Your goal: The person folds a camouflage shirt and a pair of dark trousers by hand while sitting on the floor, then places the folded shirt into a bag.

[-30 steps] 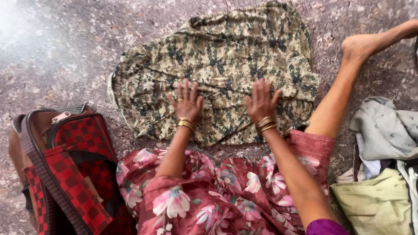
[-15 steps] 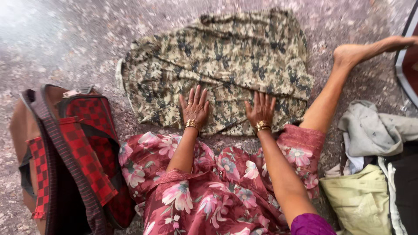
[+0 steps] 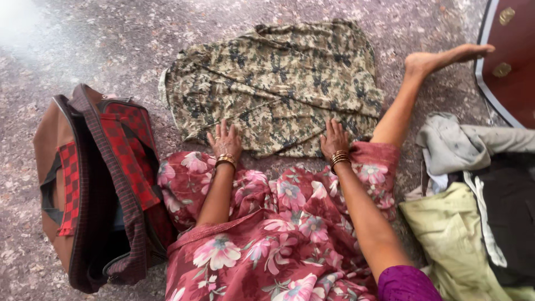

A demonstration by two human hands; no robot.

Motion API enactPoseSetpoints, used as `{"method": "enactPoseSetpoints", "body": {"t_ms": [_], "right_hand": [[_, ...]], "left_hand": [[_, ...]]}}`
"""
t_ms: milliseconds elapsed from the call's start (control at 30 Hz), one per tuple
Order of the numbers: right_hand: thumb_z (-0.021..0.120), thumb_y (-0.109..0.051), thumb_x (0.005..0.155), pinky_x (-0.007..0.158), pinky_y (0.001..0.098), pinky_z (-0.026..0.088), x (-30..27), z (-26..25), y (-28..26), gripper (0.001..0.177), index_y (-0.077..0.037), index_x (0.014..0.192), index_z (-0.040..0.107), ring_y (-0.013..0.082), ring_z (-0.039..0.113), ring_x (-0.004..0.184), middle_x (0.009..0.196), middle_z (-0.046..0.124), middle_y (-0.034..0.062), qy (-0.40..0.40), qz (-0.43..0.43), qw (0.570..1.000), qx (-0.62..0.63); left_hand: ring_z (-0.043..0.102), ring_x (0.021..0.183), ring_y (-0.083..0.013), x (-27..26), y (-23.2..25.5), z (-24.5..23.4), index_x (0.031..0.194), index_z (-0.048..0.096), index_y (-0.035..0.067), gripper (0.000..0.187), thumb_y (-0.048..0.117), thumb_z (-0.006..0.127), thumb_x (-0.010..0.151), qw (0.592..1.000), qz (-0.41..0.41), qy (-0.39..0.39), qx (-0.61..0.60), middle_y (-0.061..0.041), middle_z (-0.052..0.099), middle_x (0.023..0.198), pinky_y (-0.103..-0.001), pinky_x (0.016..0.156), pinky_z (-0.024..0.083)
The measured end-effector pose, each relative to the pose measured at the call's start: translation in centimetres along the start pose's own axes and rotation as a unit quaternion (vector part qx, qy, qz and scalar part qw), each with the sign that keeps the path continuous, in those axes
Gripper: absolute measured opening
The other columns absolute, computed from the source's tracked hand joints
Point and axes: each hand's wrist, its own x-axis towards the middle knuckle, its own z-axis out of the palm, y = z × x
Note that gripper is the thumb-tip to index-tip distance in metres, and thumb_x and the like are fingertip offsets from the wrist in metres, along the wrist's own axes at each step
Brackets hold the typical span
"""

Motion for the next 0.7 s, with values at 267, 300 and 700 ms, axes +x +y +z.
{"method": "enactPoseSetpoints", "body": {"t_ms": [267, 300, 700], "right_hand": [[0.066, -0.006, 0.083, 0.096, 0.0473, 0.050, -7.1, -4.2, -1.1, 0.049, -0.025, 0.128, 0.066, 0.0306, 0.060, 0.119, 0.138, 0.057, 0.0020, 0.003, 0.029, 1.000, -0.002], [0.065, 0.000, 0.079, 0.092, 0.0470, 0.051, -7.3, -4.7, -1.1, 0.058, -0.026, 0.131, 0.066, 0.0328, 0.059, 0.117, 0.136, 0.056, 0.0063, -0.024, 0.046, 0.998, -0.023], [0.061, -0.002, 0.086, 0.080, 0.0489, 0.055, -5.7, -4.3, 2.8, 0.027, -0.023, 0.100, 0.070, 0.0345, 0.067, 0.101, 0.121, 0.065, 0.0065, 0.119, 0.158, 0.979, 0.040]], "left_hand": [[0.048, 0.139, -0.0277, -4.2, -0.2, -3.2, 0.129, 0.062, 0.020, 0.047, 0.022, 0.070, 0.082, 0.999, -0.030, -0.017, 0.041, -0.008, 0.049, 0.150, -0.056, 0.111, 0.031], [0.053, 0.134, -0.0297, -4.1, 0.0, -3.2, 0.128, 0.061, 0.020, 0.040, 0.020, 0.068, 0.088, 0.996, -0.061, -0.024, 0.052, -0.009, 0.051, 0.146, -0.056, 0.107, 0.038], [0.069, 0.101, -0.0336, -0.9, -2.0, -1.0, 0.122, 0.061, 0.018, 0.033, 0.012, 0.064, 0.089, 0.996, -0.062, 0.052, 0.043, -0.012, 0.041, 0.152, -0.046, 0.081, 0.057]]}}
